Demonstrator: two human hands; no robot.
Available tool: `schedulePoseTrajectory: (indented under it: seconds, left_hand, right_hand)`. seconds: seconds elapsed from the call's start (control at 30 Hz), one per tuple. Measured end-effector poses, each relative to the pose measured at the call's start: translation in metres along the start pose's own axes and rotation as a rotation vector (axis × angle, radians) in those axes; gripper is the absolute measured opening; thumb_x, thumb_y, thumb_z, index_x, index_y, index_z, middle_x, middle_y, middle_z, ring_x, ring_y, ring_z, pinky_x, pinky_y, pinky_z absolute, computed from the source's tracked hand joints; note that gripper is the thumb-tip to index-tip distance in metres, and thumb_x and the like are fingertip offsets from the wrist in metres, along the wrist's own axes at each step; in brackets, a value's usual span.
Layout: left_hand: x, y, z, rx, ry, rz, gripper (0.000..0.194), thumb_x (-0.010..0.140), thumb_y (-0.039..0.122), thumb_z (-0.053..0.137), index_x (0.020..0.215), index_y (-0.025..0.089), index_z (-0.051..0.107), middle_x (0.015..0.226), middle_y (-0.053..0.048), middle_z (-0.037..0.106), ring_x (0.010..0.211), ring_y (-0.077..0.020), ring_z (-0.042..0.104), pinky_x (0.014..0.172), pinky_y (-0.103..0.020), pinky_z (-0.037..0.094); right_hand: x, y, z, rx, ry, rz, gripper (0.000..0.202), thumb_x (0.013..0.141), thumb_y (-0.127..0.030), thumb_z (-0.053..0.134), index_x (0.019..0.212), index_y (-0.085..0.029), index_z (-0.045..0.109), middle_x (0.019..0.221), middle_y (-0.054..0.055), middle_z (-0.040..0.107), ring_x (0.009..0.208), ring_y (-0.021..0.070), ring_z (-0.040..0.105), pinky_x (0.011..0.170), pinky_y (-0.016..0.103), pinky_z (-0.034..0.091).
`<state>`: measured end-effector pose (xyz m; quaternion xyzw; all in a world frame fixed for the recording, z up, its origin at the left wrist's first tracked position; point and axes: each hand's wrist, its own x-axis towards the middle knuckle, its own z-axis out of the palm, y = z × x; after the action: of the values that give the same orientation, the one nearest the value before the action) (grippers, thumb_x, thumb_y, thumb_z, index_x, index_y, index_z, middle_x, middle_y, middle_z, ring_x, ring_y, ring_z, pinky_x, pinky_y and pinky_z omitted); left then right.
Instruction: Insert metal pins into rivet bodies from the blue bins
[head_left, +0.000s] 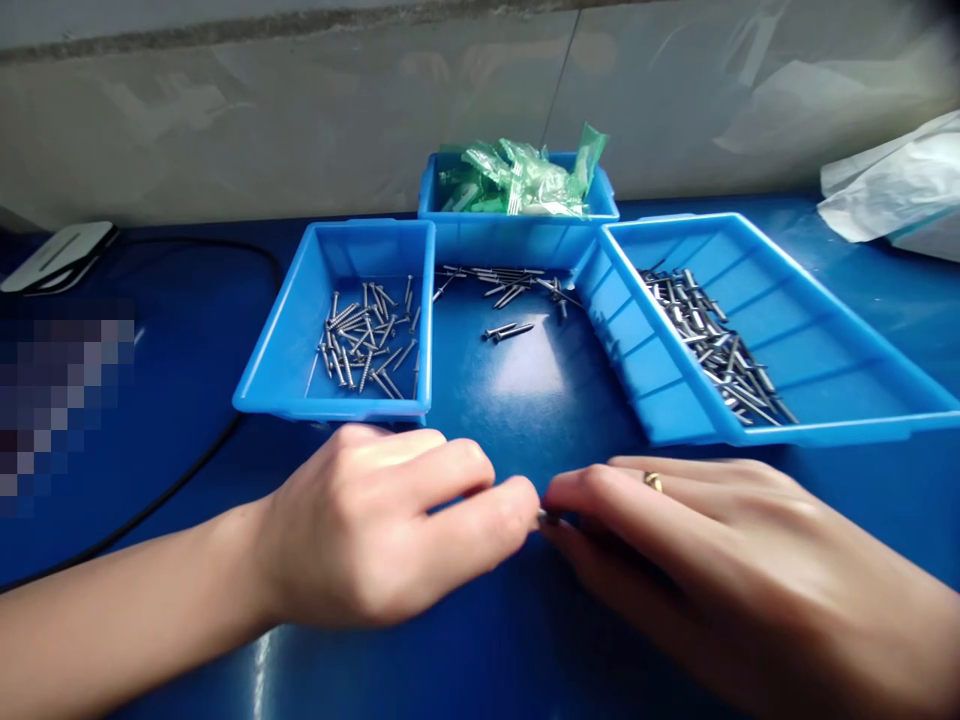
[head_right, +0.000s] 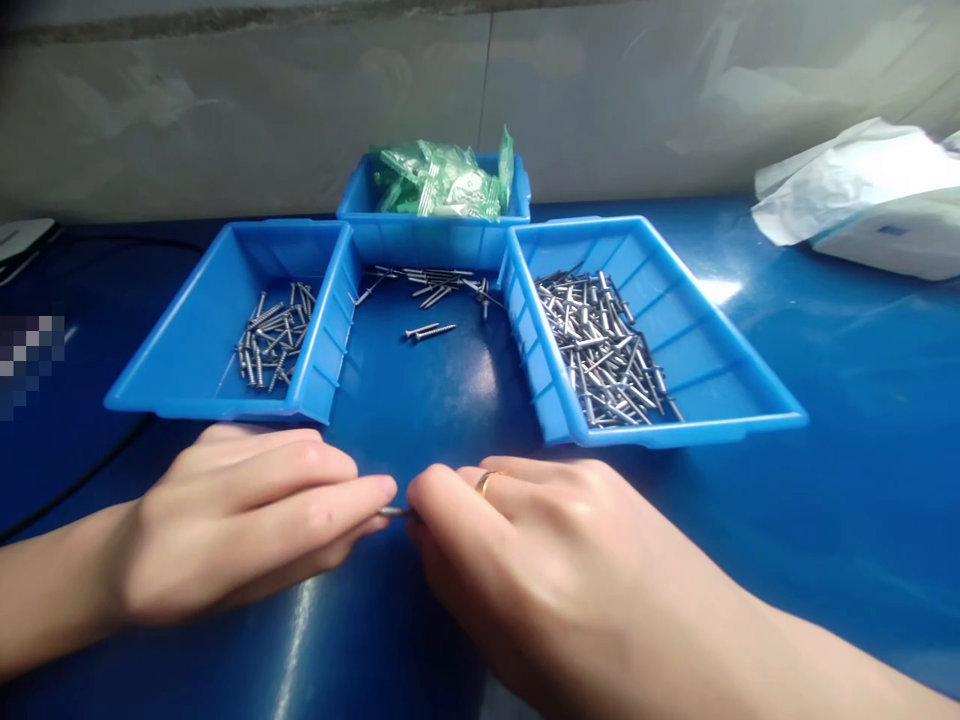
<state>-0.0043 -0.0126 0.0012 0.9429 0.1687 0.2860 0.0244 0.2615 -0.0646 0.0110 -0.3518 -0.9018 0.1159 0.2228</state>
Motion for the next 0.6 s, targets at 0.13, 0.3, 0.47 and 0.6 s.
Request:
schedulePoseTrajectory:
  seconds: [0.13, 0.3, 0.47, 0.6]
  left_hand:
    - [-0.003, 0.005, 0.004, -0.011, 0.071, 0.077, 0.021, 0.116, 0.019, 0.061, 0.112, 0.019, 0.082, 0.078, 0.002, 0.076, 0.058, -0.0154, 0.065, 0.050, -0.036, 0.043]
    - [-0.002, 0.009, 0.008, -0.013, 0.044, 0.185, 0.010, 0.105, 0.026, 0.076, 0.106, 0.021, 0.084, 0.078, 0.001, 0.070, 0.059, -0.0171, 0.054, 0.047, -0.040, 0.035]
    - [-0.004, 0.012, 0.011, 0.014, 0.085, 0.194, 0.007, 0.101, 0.027, 0.077, 0.100, 0.021, 0.079, 0.074, 0.002, 0.066, 0.057, -0.0175, 0.048, 0.045, -0.040, 0.029]
    - [-0.008, 0.008, 0.004, 0.013, 0.065, 0.060, 0.012, 0.107, 0.020, 0.067, 0.118, 0.017, 0.073, 0.081, 0.001, 0.077, 0.062, -0.0182, 0.068, 0.050, -0.037, 0.044]
  right_hand:
    - [0.006, 0.000, 0.004, 0.030, -0.030, -0.005, 0.043, 0.119, -0.007, 0.038, 0.087, -0.023, 0.059, 0.066, -0.007, 0.059, 0.046, 0.0084, 0.058, 0.047, 0.023, 0.042]
    - [0.005, 0.004, 0.005, 0.065, -0.058, 0.002, 0.045, 0.121, -0.009, 0.037, 0.088, -0.021, 0.065, 0.066, -0.006, 0.062, 0.047, 0.0102, 0.060, 0.048, 0.025, 0.046]
    - [0.007, 0.004, 0.006, 0.028, -0.030, -0.023, 0.046, 0.122, -0.009, 0.038, 0.086, -0.023, 0.064, 0.067, -0.005, 0.066, 0.049, 0.0108, 0.063, 0.050, 0.026, 0.049]
    - [0.004, 0.005, 0.002, -0.025, 0.031, 0.005, 0.044, 0.124, -0.017, 0.042, 0.085, -0.027, 0.058, 0.068, -0.004, 0.068, 0.048, 0.0125, 0.061, 0.048, 0.029, 0.046]
